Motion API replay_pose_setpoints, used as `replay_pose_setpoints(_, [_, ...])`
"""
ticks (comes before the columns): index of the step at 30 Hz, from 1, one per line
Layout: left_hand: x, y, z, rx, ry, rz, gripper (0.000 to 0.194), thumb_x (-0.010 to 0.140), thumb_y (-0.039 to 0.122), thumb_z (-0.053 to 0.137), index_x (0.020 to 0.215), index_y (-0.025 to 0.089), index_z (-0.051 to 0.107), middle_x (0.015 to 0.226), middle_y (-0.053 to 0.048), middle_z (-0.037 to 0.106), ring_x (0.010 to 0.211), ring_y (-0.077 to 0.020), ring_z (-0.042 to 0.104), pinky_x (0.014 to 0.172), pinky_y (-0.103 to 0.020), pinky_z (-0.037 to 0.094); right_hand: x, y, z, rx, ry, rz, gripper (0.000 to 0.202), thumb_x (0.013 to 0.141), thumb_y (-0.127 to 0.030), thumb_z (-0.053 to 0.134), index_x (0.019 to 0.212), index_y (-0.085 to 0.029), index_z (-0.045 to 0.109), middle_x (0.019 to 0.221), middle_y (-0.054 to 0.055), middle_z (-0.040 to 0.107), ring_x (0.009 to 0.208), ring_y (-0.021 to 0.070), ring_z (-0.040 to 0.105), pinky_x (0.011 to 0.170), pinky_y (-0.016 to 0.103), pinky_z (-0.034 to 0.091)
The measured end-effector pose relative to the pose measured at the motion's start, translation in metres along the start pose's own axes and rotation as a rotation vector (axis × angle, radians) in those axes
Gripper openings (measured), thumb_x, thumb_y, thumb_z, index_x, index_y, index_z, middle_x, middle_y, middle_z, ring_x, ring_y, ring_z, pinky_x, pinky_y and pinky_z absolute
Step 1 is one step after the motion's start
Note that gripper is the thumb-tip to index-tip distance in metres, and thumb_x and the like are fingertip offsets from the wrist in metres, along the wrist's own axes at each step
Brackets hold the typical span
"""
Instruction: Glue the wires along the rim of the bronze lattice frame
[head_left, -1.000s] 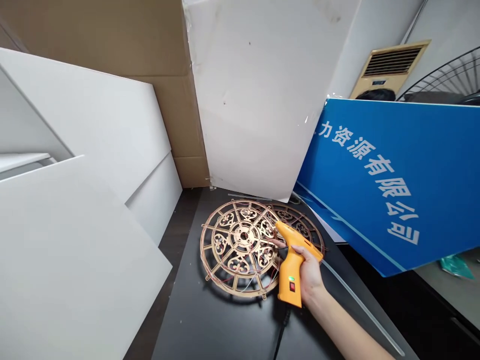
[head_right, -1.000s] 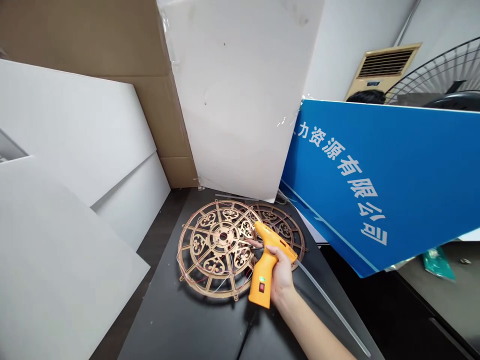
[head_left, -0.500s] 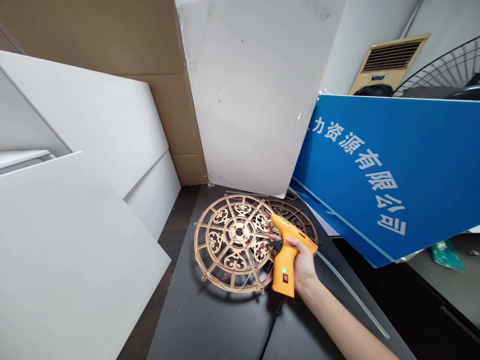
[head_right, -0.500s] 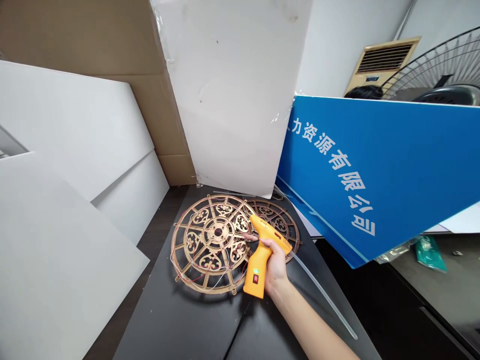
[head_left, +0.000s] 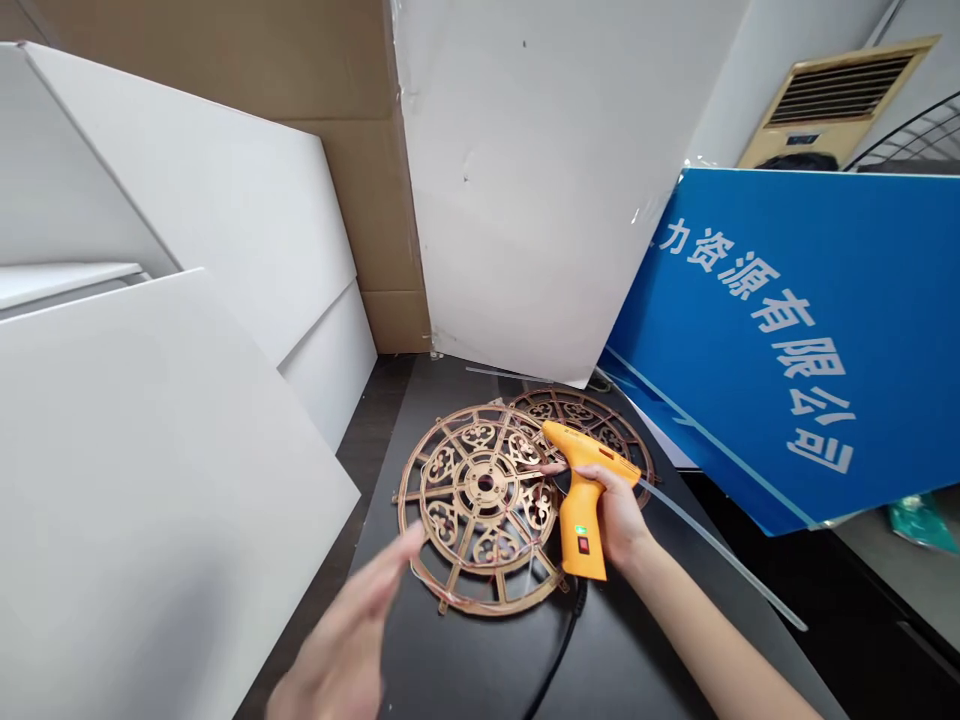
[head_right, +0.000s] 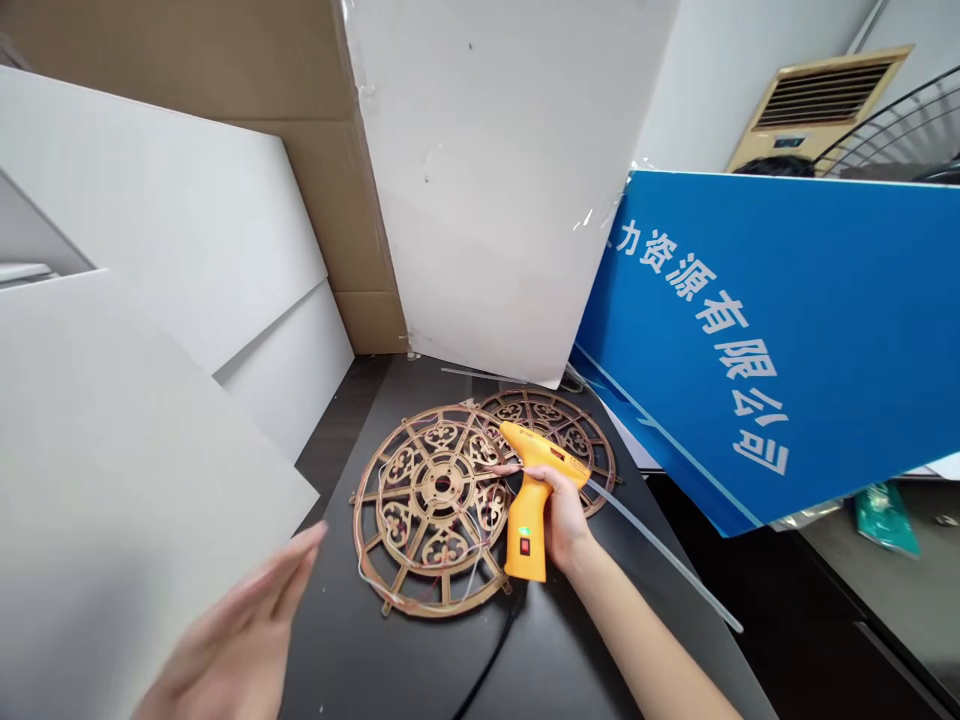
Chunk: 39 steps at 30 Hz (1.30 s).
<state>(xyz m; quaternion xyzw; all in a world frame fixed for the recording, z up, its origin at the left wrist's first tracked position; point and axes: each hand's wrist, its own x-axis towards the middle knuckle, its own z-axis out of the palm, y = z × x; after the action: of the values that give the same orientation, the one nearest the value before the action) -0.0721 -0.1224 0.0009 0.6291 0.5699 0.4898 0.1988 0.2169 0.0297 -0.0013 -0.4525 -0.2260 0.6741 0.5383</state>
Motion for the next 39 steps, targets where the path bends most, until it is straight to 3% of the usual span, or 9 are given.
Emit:
replay_pose_setpoints(4, [0.036,-0.010,0.008,0.197,-0.286,0.056,0.043,0.092,0.034,0.058,0.134,0.035,0.055,0.143,-0.001,0.056,0.133,-0.0246,0.051,0.110,-0.046,0.045,0.002,0.000,-0.003,-0.083,-0.031,0.031,0.039,0.069,-0.030,0.064,0.104,-0.019,0.076,0.075,0.002,0.078,0.043,0.0150,0.053,0.047,0.030,0.043])
replay_pose_setpoints(9, [0.031,-0.025,0.000,0.294,-0.482,-0.027,0.045,0.084,0.030,0.069,0.128,0.038,0.061,0.140,0.001,0.057,0.132,-0.0241,0.052,0.110,-0.048,0.043,-0.001,-0.005,-0.006,-0.161,-0.035,-0.045,0.038,0.068,-0.030,0.069,0.103,-0.018,0.076,0.089,0.004,0.079,0.052,0.0161,0.059,0.050,0.029,0.045])
replay_pose_setpoints(14, [0.017,-0.019,-0.001,0.231,-0.479,-0.004,0.041,0.079,0.019,0.073,0.117,0.035,0.069,0.134,0.001,0.063,0.124,-0.0223,0.060,0.108,-0.044,0.048,-0.016,-0.013,-0.006,-0.211,0.040,-0.222,0.040,0.066,-0.029,0.073,0.105,-0.019,0.075,0.097,0.005,0.078,0.082,0.0249,0.068,0.067,0.032,0.052])
replay_pose_setpoints(17, [0.008,-0.016,0.006,0.191,-0.431,0.043,0.032,0.083,0.019,0.070,0.113,0.032,0.071,0.126,0.001,0.068,0.117,-0.0199,0.064,0.103,-0.039,0.053,-0.041,-0.014,-0.002,-0.195,0.104,-0.374,0.042,0.068,-0.029,0.071,0.109,-0.022,0.073,0.102,0.003,0.077,0.101,0.0294,0.066,0.081,0.036,0.053])
replay_pose_setpoints(19, [-0.001,-0.014,0.013,0.166,-0.401,0.069,0.028,0.083,0.019,0.070,0.109,0.030,0.072,0.123,0.000,0.069,0.113,-0.0195,0.066,0.100,-0.037,0.055,-0.066,-0.011,0.000,-0.132,0.123,-0.526,0.039,0.072,-0.027,0.064,0.110,-0.022,0.072,0.099,0.005,0.077,0.102,0.0305,0.067,0.088,0.040,0.052])
replay_pose_setpoints(23, [-0.017,-0.003,0.025,0.162,-0.389,0.086,0.017,0.084,0.022,0.070,0.100,0.028,0.073,0.119,0.000,0.069,0.106,-0.0188,0.067,0.095,-0.034,0.057,-0.122,0.013,-0.001,-0.018,0.088,-0.402,0.036,0.079,-0.037,0.054,0.097,-0.016,0.076,0.085,0.014,0.075,0.076,0.0314,0.070,0.070,0.045,0.057])
replay_pose_setpoints(26, [-0.018,0.007,0.029,0.193,-0.464,0.154,0.009,0.087,0.023,0.066,0.094,0.027,0.072,0.120,0.000,0.068,0.094,-0.0165,0.068,0.082,-0.030,0.059,-0.155,0.043,-0.006,0.025,0.096,-0.319,0.034,0.073,-0.035,0.061,0.098,-0.018,0.077,0.087,0.014,0.075,0.080,0.0335,0.070,0.062,0.042,0.056])
replay_pose_setpoints(31, [-0.002,0.018,0.029,0.374,-0.682,0.421,0.017,0.093,0.013,0.053,0.092,0.023,0.067,0.120,-0.003,0.065,0.105,-0.0187,0.064,0.068,-0.025,0.055,-0.184,0.086,-0.016,0.028,0.130,-0.232,0.028,0.079,-0.037,0.063,0.098,-0.022,0.078,0.098,0.011,0.075,0.099,0.0356,0.067,0.083,0.048,0.056])
replay_pose_setpoints(39, [0.001,0.024,0.034,0.547,-0.790,0.603,0.023,0.091,0.004,0.044,0.093,0.021,0.060,0.123,-0.006,0.064,0.099,-0.0189,0.066,0.055,-0.023,0.049,-0.205,0.110,-0.022,-0.241,0.155,-0.347,0.032,0.085,-0.044,0.058,0.105,-0.026,0.076,0.114,0.007,0.072,0.114,0.0339,0.061,0.107,0.049,0.042])
